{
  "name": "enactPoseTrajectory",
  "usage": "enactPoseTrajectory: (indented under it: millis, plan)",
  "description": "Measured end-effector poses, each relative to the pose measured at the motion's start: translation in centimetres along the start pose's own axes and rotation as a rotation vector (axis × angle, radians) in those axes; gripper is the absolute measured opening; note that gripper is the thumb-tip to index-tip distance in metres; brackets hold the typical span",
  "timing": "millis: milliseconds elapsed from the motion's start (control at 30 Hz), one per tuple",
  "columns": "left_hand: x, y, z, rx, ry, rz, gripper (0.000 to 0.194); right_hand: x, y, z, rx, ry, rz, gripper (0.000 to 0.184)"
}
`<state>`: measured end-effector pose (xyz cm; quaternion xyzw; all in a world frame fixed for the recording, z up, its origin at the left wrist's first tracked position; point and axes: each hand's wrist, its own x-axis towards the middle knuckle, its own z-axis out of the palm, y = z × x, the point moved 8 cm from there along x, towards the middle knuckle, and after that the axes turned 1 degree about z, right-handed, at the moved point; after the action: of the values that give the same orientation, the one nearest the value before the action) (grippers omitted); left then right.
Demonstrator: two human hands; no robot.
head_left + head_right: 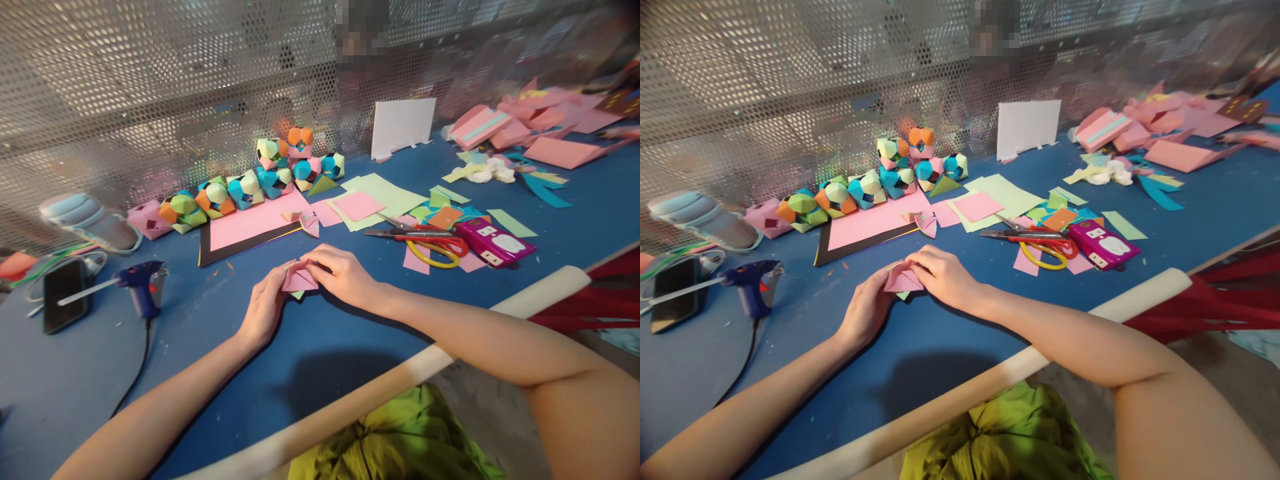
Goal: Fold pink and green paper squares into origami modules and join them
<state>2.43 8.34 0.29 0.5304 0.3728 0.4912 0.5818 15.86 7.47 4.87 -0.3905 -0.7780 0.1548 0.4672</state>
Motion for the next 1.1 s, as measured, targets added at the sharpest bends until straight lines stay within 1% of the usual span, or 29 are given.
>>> enactPoseTrajectory:
  millis: [133,200,267,367,433,500,567,700,800,900,1000,1100]
  plan:
    - [0.0,-0.2,0.4,0.003,-0.053,-0.018,0.035,-0.2,-0.4,-0.3,-0.088,0.015,-0.135,0.022]
    - [0.0,-0.3,0.5,0.053,-0.066,-0.032,0.037,-0.3,-0.8,-0.2,-0.135,-0.015,-0.205,0.022]
    - [0.0,-0.3,0.3,0.149,-0.056,-0.023,0.039,-0.3,-1.2,0.0,-0.177,-0.060,-0.259,0.020]
    - [0.0,0.0,-0.4,0.305,-0.005,0.013,0.037,-0.2,-1.6,0.2,-0.219,-0.119,-0.282,0.015]
    - [0.0,0.2,-0.8,0.389,0.029,0.027,0.033,-0.1,-1.7,0.3,-0.246,-0.152,-0.288,0.016]
    - [-0.1,0.4,-0.8,0.457,0.033,0.030,0.031,0.0,-1.7,0.3,-0.290,-0.159,-0.300,0.017]
    - [-0.2,0.5,-0.6,0.484,0.009,0.025,0.032,0.0,-1.6,0.1,-0.330,-0.144,-0.303,0.014]
    - [-0.2,0.4,0.0,0.431,-0.033,0.000,0.029,0.1,-1.2,0.0,-0.317,-0.121,-0.253,0.007]
    - [-0.2,0.7,-0.2,0.456,-0.002,0.024,0.028,0.3,-1.1,-0.3,-0.246,-0.087,-0.179,0.007]
    - [-0.2,0.9,-0.6,0.476,0.038,0.042,0.031,0.5,-0.9,-0.5,-0.108,-0.061,-0.071,0.009]
    - [-0.3,0.9,-0.9,0.457,0.065,0.042,0.032,0.5,-0.3,-0.5,0.037,-0.046,0.075,0.013]
    - [-0.3,0.8,-0.9,0.452,0.058,0.040,0.033,0.4,0.2,-0.2,0.135,-0.041,0.174,0.016]
